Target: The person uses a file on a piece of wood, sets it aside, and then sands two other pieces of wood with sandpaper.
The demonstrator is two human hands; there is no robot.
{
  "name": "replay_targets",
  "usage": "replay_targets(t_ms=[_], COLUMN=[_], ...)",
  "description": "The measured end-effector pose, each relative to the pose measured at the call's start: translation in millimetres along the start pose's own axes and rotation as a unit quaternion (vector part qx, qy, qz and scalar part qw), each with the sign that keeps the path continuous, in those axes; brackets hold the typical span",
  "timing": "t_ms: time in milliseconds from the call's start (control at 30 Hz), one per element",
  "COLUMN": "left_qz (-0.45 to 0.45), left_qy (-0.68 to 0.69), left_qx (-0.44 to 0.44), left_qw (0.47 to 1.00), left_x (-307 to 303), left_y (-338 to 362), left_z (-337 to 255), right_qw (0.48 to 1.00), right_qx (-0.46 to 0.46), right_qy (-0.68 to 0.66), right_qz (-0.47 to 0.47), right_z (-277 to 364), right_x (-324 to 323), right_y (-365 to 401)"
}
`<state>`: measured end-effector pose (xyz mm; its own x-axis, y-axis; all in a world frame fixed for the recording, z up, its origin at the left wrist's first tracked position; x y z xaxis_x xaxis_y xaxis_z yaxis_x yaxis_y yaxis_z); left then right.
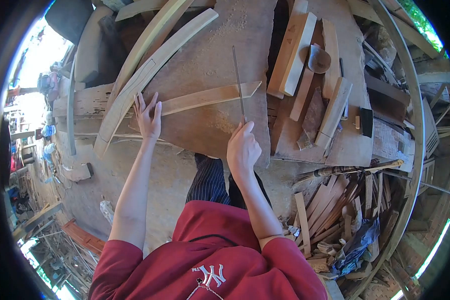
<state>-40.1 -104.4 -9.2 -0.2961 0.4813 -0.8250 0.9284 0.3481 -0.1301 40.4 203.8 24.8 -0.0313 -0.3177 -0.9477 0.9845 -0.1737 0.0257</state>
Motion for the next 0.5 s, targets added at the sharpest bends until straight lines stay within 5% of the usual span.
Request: replay_targets(t_ms=[500], left_qz=[0.007], left_qy=[-0.008], left_qx=[-0.008], left_qw=[1.000], left_x=[1.2], left_y=[-0.7], left_z=[0.0], right_qw=[0.996], right_qx=[-0.018], right_qy=[-0.088], right_qz=[0.009], right_z=[-7.8], right_x=[-0.2], right_y=[-0.4])
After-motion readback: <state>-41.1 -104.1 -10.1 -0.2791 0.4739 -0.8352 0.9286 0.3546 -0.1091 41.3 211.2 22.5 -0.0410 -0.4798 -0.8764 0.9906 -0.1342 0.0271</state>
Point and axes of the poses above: each hand's wrist, its own y-axis away from the middle knuckle, its own x-axis out of the palm, z = x × y, the point moved 7 cm from there along -y, towards the middle knuckle, and after that the axes turned 15 degrees about -x, right-handed, at the moved point
